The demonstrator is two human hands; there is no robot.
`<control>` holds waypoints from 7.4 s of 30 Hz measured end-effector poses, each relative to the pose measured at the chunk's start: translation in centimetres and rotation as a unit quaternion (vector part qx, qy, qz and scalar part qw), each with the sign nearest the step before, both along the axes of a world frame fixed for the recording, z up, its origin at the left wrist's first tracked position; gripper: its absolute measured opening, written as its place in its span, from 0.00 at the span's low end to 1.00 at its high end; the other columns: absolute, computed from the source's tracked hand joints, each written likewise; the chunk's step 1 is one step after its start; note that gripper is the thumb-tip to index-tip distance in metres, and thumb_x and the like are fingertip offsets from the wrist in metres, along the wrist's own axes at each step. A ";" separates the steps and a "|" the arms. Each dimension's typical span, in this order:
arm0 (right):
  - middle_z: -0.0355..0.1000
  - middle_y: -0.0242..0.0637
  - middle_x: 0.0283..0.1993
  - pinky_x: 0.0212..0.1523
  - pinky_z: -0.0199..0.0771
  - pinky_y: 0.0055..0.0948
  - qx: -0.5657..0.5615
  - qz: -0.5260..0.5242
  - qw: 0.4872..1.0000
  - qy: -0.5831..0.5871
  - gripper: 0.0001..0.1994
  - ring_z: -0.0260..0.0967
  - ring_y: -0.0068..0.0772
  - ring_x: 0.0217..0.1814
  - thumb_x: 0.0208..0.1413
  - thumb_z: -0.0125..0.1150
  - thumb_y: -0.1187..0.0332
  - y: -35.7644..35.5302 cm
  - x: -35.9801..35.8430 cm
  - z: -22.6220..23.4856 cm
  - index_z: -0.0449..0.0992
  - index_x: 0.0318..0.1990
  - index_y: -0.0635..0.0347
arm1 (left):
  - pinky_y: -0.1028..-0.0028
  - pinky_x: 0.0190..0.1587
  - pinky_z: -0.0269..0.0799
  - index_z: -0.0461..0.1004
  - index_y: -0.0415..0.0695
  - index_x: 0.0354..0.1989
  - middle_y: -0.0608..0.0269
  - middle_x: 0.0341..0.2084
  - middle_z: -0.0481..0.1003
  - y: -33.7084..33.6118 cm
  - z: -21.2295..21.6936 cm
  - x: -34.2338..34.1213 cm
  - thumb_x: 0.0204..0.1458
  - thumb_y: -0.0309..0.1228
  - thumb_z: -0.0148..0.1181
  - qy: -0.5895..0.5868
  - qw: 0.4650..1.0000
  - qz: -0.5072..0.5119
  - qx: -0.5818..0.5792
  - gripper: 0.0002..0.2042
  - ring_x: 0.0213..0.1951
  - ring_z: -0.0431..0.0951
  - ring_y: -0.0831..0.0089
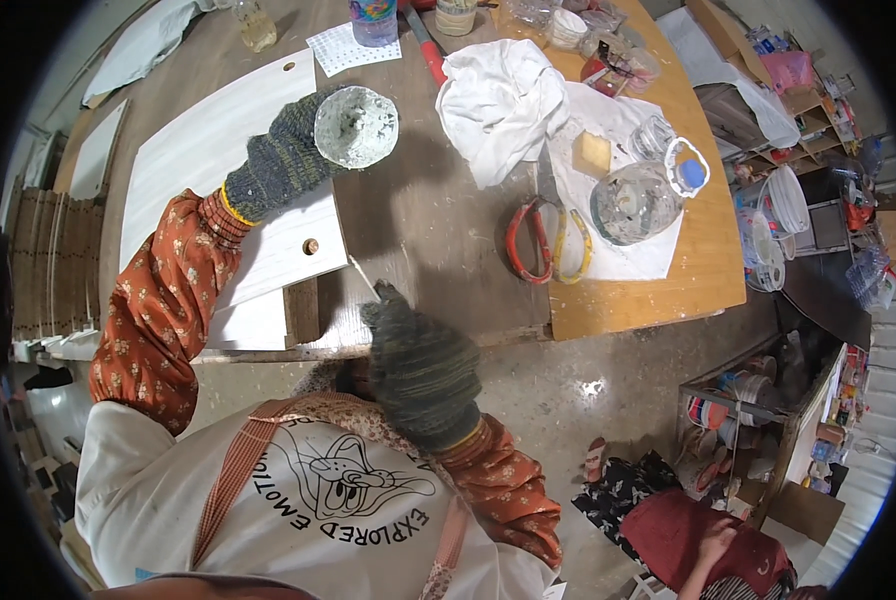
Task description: The person wipes a white furniture panel with a cloth and a white substance from a container, then places it onto a stack of similar panels.
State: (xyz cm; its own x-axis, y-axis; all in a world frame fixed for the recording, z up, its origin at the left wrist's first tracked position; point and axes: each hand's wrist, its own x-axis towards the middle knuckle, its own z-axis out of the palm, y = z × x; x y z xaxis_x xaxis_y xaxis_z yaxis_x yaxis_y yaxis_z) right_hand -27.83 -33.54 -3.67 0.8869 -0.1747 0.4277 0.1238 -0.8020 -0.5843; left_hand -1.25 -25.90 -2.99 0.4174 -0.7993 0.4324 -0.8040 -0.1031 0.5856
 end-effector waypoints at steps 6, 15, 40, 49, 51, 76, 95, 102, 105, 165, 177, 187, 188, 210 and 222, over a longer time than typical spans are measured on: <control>0.73 0.40 0.29 0.22 0.69 0.35 -0.092 0.007 0.994 0.054 0.23 0.69 0.37 0.24 0.50 0.51 0.73 0.5 -0.5 1.7 0.62 0.55 0.69 | 0.65 0.48 0.71 0.68 0.41 0.51 0.51 0.42 0.74 -0.2 0.4 -0.5 0.50 0.40 0.60 0.031 0.999 -0.015 0.004 0.23 0.44 0.75 0.57; 0.70 0.41 0.35 0.24 0.69 0.31 -0.165 0.020 0.981 0.103 0.23 0.68 0.34 0.28 0.50 0.52 0.68 1.0 -0.6 0.8 0.64 0.53 0.71 | 0.72 0.50 0.72 0.67 0.40 0.52 0.56 0.44 0.74 -0.4 0.7 -0.5 0.46 0.30 0.66 -0.047 0.999 -0.011 0.020 0.24 0.45 0.76 0.68; 0.65 0.38 0.16 0.15 0.66 0.27 -0.682 -0.323 0.654 -0.055 0.20 0.65 0.30 0.16 0.54 0.45 0.70 2.6 -0.5 -2.1 0.64 0.51 0.76 | 0.73 0.54 0.68 0.59 0.42 0.61 0.57 0.52 0.67 2.3 -12.9 11.7 0.56 0.28 0.51 0.224 0.970 -0.072 -0.054 0.22 0.50 0.70 0.67; 0.65 0.39 0.18 0.14 0.65 0.27 -0.540 -0.259 0.801 -0.015 0.20 0.63 0.28 0.15 0.53 0.45 0.70 2.3 1.1 -2.7 0.61 0.52 0.77 | 0.73 0.52 0.70 0.59 0.39 0.60 0.56 0.51 0.68 2.7 -12.1 12.5 0.57 0.25 0.50 0.259 0.962 -0.084 -0.011 0.21 0.50 0.71 0.68; 0.65 0.39 0.18 0.14 0.64 0.28 -0.454 -0.207 0.867 -0.012 0.21 0.63 0.28 0.15 0.54 0.45 0.70 2.7 1.7 -3.8 0.60 0.52 0.78 | 0.73 0.52 0.70 0.59 0.39 0.59 0.57 0.51 0.69 2.7 -12.4 12.3 0.57 0.25 0.50 0.240 0.967 -0.081 -0.023 0.21 0.49 0.71 0.68; 0.61 0.30 0.16 0.16 0.62 0.29 -0.329 -0.221 0.908 -0.135 0.21 0.59 0.24 0.16 0.62 0.43 0.60 1.6 0.4 0.2 0.66 0.52 0.73 | 0.69 0.54 0.67 0.62 0.40 0.56 0.56 0.50 0.68 2.1 -4.0 3.2 0.48 0.26 0.58 -0.063 0.997 -0.010 -0.039 0.24 0.51 0.70 0.62; 0.60 0.27 0.13 0.12 0.60 0.26 0.481 -0.018 0.860 0.167 0.17 0.58 0.22 0.12 0.62 0.43 0.54 -0.8 -2.0 -1.1 0.71 0.38 0.60 | 0.68 0.50 0.71 0.68 0.39 0.51 0.52 0.45 0.73 0.1 0.5 -0.9 0.45 0.33 0.67 -0.042 0.998 -0.020 -0.040 0.25 0.47 0.74 0.63; 0.59 0.26 0.12 0.11 0.59 0.25 0.276 -0.050 0.959 0.046 0.18 0.58 0.22 0.11 0.62 0.44 0.52 -0.4 -1.3 -3.2 0.72 0.33 0.55 | 0.64 0.48 0.71 0.67 0.37 0.50 0.49 0.42 0.73 -1.4 -1.6 -0.3 0.41 0.33 0.66 -0.052 0.987 -0.083 -0.129 0.27 0.44 0.75 0.58; 0.59 0.25 0.11 0.10 0.58 0.24 0.001 -0.103 0.990 -0.092 0.18 0.58 0.21 0.10 0.61 0.44 0.51 -0.1 0.6 -3.9 0.73 0.30 0.52 | 0.66 0.48 0.71 0.68 0.37 0.48 0.50 0.43 0.72 0.9 0.6 -0.6 0.43 0.27 0.64 -0.002 0.997 -0.032 -0.068 0.22 0.45 0.74 0.59; 0.55 0.23 0.12 0.08 0.45 0.19 0.734 0.078 0.653 0.170 0.09 0.48 0.15 0.09 0.59 0.47 0.70 -3.3 1.7 -2.6 0.72 0.37 0.66 | 0.66 0.50 0.69 0.65 0.40 0.54 0.50 0.46 0.70 -0.3 1.6 -1.4 0.52 0.39 0.58 -0.015 0.999 -0.048 0.011 0.24 0.47 0.73 0.60; 0.61 0.26 0.16 0.11 0.50 0.19 0.668 -0.050 0.737 0.089 0.10 0.52 0.17 0.11 0.57 0.50 0.72 -3.1 1.3 -0.8 0.73 0.42 0.66 | 0.66 0.50 0.71 0.69 0.43 0.49 0.53 0.45 0.72 -0.3 0.6 -0.9 0.39 0.32 0.69 0.022 0.998 -0.056 -0.026 0.26 0.47 0.74 0.60; 0.60 0.23 0.18 0.13 0.49 0.18 0.491 -0.049 0.869 0.045 0.18 0.49 0.14 0.13 0.59 0.52 0.70 -2.8 5.0 3.1 0.66 0.57 0.61 | 0.65 0.45 0.73 0.73 0.47 0.44 0.56 0.41 0.73 -0.1 3.5 -2.5 0.41 0.37 0.67 -0.115 0.987 -0.096 0.053 0.20 0.43 0.75 0.57; 0.60 0.23 0.18 0.13 0.49 0.18 0.454 -0.046 0.888 0.056 0.18 0.50 0.14 0.13 0.59 0.51 0.70 -2.8 5.6 2.7 0.66 0.57 0.59 | 0.64 0.44 0.73 0.73 0.47 0.43 0.56 0.41 0.73 0.0 3.1 -2.3 0.43 0.36 0.64 -0.063 0.991 -0.103 0.055 0.17 0.42 0.75 0.57; 0.69 0.31 0.24 0.18 0.59 0.19 0.723 -0.079 0.685 0.043 0.11 0.60 0.20 0.19 0.62 0.45 0.65 -4.1 8.6 2.7 0.71 0.41 0.61 | 0.64 0.47 0.72 0.67 0.50 0.53 0.57 0.48 0.71 -0.8 2.7 -2.7 0.40 0.27 0.65 0.000 0.995 -0.093 0.030 0.27 0.46 0.75 0.58; 0.68 0.38 0.25 0.24 0.68 0.32 0.165 -0.226 0.939 -0.200 0.12 0.66 0.36 0.23 0.56 0.54 0.64 -17.1 9.9 0.6 0.71 0.41 0.63 | 0.64 0.45 0.73 0.68 0.48 0.51 0.55 0.47 0.71 -0.8 3.5 -3.2 0.45 0.30 0.63 0.047 0.995 -0.003 0.090 0.22 0.43 0.75 0.55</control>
